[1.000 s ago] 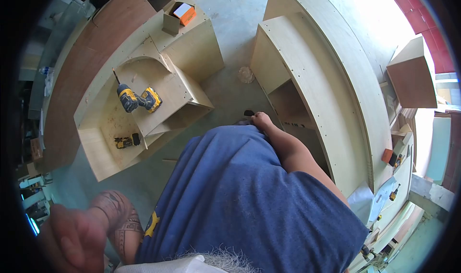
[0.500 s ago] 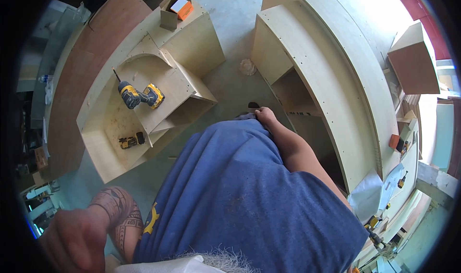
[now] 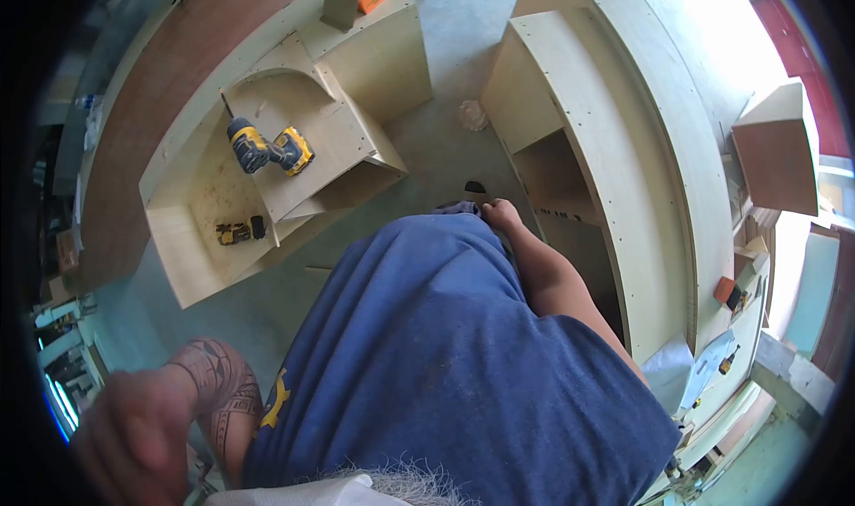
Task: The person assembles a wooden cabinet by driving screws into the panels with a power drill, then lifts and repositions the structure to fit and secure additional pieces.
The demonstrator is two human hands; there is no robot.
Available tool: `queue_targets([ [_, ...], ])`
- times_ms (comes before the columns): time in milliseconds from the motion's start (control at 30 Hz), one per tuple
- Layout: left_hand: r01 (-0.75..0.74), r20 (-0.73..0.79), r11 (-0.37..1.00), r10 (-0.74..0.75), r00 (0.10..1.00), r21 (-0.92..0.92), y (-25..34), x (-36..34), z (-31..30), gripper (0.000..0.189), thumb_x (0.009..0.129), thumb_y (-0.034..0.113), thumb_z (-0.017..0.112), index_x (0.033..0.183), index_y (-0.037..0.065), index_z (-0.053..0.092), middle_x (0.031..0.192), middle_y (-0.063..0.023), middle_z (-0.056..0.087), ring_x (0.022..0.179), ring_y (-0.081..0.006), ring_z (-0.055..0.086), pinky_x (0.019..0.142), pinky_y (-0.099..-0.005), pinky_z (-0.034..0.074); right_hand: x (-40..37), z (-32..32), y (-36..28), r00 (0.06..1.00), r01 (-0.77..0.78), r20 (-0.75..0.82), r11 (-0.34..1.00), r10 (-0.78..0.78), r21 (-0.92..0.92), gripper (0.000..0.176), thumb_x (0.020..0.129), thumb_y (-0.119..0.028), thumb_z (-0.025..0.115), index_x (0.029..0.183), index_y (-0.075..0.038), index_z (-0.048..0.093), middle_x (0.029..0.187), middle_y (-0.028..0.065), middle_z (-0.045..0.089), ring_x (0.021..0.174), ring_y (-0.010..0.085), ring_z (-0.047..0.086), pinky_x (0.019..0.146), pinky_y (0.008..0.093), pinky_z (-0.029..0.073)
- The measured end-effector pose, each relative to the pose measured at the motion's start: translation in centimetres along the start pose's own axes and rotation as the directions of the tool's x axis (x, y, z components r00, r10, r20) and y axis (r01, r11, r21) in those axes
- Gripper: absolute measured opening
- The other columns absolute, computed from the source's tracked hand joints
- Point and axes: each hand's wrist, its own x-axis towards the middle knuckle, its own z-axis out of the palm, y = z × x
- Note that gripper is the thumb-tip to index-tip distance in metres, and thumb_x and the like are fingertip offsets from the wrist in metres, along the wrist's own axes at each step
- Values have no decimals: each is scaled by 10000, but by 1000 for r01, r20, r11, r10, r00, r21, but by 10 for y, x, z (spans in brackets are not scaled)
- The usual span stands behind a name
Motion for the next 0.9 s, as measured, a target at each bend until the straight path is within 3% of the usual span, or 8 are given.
queue_targets([
  [100, -772, -296, 609, 715, 634, -182, -87, 50, -61, 235, 930, 443, 556, 1017, 238, 630, 996, 64, 638, 1051, -105, 537, 1044, -370, 379, -9, -13, -20, 998, -55, 45, 995, 52, 83, 443, 943, -405, 609, 1072, 0, 732, 1051, 211, 734, 1024, 341, 699, 912, 431, 531],
  [367, -923, -615, 274, 688, 385, -272, -120, 63, -100, 522, 879, 674, 442, 991, 260, 741, 1030, 17, 747, 877, -137, 618, 926, -386, 365, 8, -19, -5, 1000, -23, 12, 1000, 22, 20, 442, 943, -409, 612, 1066, -2, 733, 1035, 204, 740, 1013, 327, 703, 893, 422, 535],
  [433, -960, -818, -180, 570, 77, -216, -102, 100, -31, 331, 1024, 572, 483, 919, 324, 675, 903, 192, 687, 900, -7, 593, 834, -257, 384, 17, -21, 4, 999, 12, -31, 1000, -12, 19, 444, 945, -406, 616, 1078, 3, 728, 1010, 191, 745, 974, 307, 714, 866, 419, 543],
  [533, -925, -81, 360, 933, 352, 124, -125, 87, -107, 590, 932, 725, 391, 982, 236, 717, 1024, -14, 742, 897, -212, 642, 978, -472, 424, 21, -31, 0, 1000, -16, -2, 998, 16, 56, 447, 946, -400, 615, 1098, 6, 723, 980, 182, 746, 926, 288, 722, 842, 415, 548],
  [700, -785, -208, 557, 830, 517, 272, -200, 126, -28, 347, 1009, 234, 440, 846, -14, 621, 1005, -253, 701, 969, -386, 688, 854, -517, 547, 30, -28, 2, 1000, 10, -15, 998, -9, 67, 443, 953, -392, 611, 1112, 7, 719, 962, 186, 743, 908, 287, 724, 837, 413, 550],
  [767, -437, -207, 897, 442, 873, 68, -275, 141, -2, 311, 1027, 169, 440, 1042, -33, 676, 1037, -203, 710, 996, -313, 680, 913, -409, 535, 30, -24, -1, 999, 30, -13, 997, -29, 76, 442, 955, -392, 611, 1109, 8, 721, 972, 192, 744, 923, 293, 722, 842, 414, 549],
  [800, -253, -212, 967, 245, 946, -10, -312, 149, 24, 227, 1042, 156, 531, 996, 18, 705, 1005, -57, 726, 834, -67, 607, 794, -247, 503, 26, -26, -4, 999, 39, -19, 996, -37, 85, 452, 947, -398, 613, 1094, 16, 721, 1019, 228, 729, 980, 343, 704, 877, 436, 537],
  [900, 178, -55, 980, -174, 983, 86, -522, 124, 95, 277, 1033, 282, 579, 1056, 25, 680, 964, -67, 693, 871, -118, 626, 819, -277, 512, 25, -24, 3, 1000, 24, -5, 995, -23, 97, 460, 945, -410, 618, 1090, 13, 725, 1053, 242, 726, 1019, 366, 697, 897, 444, 531],
])
